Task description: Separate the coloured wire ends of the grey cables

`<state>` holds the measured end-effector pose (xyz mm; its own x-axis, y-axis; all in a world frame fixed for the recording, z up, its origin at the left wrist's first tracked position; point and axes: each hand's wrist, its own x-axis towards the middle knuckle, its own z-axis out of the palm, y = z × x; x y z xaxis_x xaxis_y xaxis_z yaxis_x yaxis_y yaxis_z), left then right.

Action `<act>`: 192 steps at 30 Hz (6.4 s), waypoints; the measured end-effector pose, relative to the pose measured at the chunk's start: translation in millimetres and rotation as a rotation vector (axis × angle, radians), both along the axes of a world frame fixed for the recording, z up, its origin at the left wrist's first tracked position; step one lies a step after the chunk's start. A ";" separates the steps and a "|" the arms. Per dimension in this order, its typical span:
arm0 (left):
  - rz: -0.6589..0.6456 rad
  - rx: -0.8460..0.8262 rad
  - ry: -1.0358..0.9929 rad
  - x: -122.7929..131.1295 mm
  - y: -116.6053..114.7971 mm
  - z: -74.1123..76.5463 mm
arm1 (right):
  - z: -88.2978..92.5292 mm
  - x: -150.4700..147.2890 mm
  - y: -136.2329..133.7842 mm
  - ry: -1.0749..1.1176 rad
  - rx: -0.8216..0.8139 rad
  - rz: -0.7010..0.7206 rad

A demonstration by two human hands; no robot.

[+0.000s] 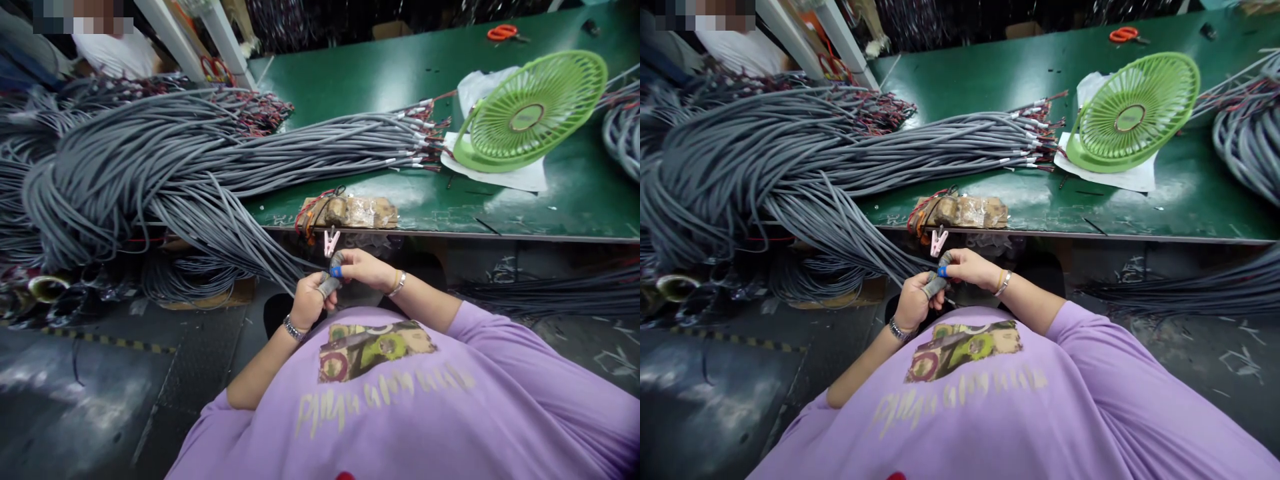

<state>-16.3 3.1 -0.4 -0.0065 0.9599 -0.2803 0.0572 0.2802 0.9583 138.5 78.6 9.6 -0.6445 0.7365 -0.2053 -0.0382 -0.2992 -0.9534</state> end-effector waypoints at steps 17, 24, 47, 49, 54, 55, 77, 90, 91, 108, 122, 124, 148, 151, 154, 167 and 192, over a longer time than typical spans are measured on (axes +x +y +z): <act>-0.062 0.051 0.052 11.2 -14.0 4.4 | -20.3 -15.3 0.4 0.185 -0.512 -0.620; 0.073 0.047 -0.023 3.8 -8.4 -3.3 | -17.5 3.3 -7.3 0.206 -0.448 -0.108; 0.206 0.068 -0.275 6.7 -0.1 -5.6 | -22.0 0.0 -2.4 0.286 -0.380 -0.166; 0.193 0.057 -0.357 6.8 1.1 0.1 | -22.5 2.0 7.6 0.329 -0.479 -0.179; 0.113 0.035 -0.465 7.1 5.3 11.7 | -17.8 -9.8 25.1 0.313 -0.478 -0.167; 0.100 0.031 -0.481 7.1 6.6 13.0 | -16.2 -13.4 25.6 0.319 -0.455 -0.155; 0.107 -0.036 -0.376 12.8 9.2 18.1 | -3.9 -23.5 14.2 0.426 -0.557 -0.211; 0.241 0.067 -0.353 15.1 4.5 18.8 | -6.9 -21.0 9.9 0.319 -0.328 -0.264; 0.234 0.065 -0.358 14.7 5.6 18.3 | -7.4 -21.5 10.3 0.331 -0.337 -0.258; 0.208 0.022 -0.346 12.2 10.9 10.4 | -7.6 -29.0 15.4 0.435 -0.477 -0.259; 0.117 0.012 -0.159 11.0 -3.9 -4.7 | -3.4 8.6 17.6 0.082 -0.139 0.090; 0.054 -0.014 -0.136 12.7 -3.8 -5.0 | -0.2 9.4 17.0 0.049 -0.047 0.104; -0.100 -0.012 -0.124 10.4 -2.3 -7.6 | -2.6 9.8 -12.0 0.002 -0.028 -0.109; -0.116 0.006 -0.085 8.2 -2.9 -8.8 | -2.9 4.7 -13.6 -0.002 0.012 -0.133; -0.017 0.024 -0.129 9.0 -3.4 -10.5 | -3.0 2.3 -13.2 0.002 -0.003 -0.170; 0.144 0.001 -0.304 8.9 -0.2 -14.3 | -8.6 0.2 -12.8 -0.008 -0.051 -0.246; 0.228 0.029 -0.282 14.1 0.2 -8.5 | -9.9 -4.1 -16.0 0.027 -0.012 -0.256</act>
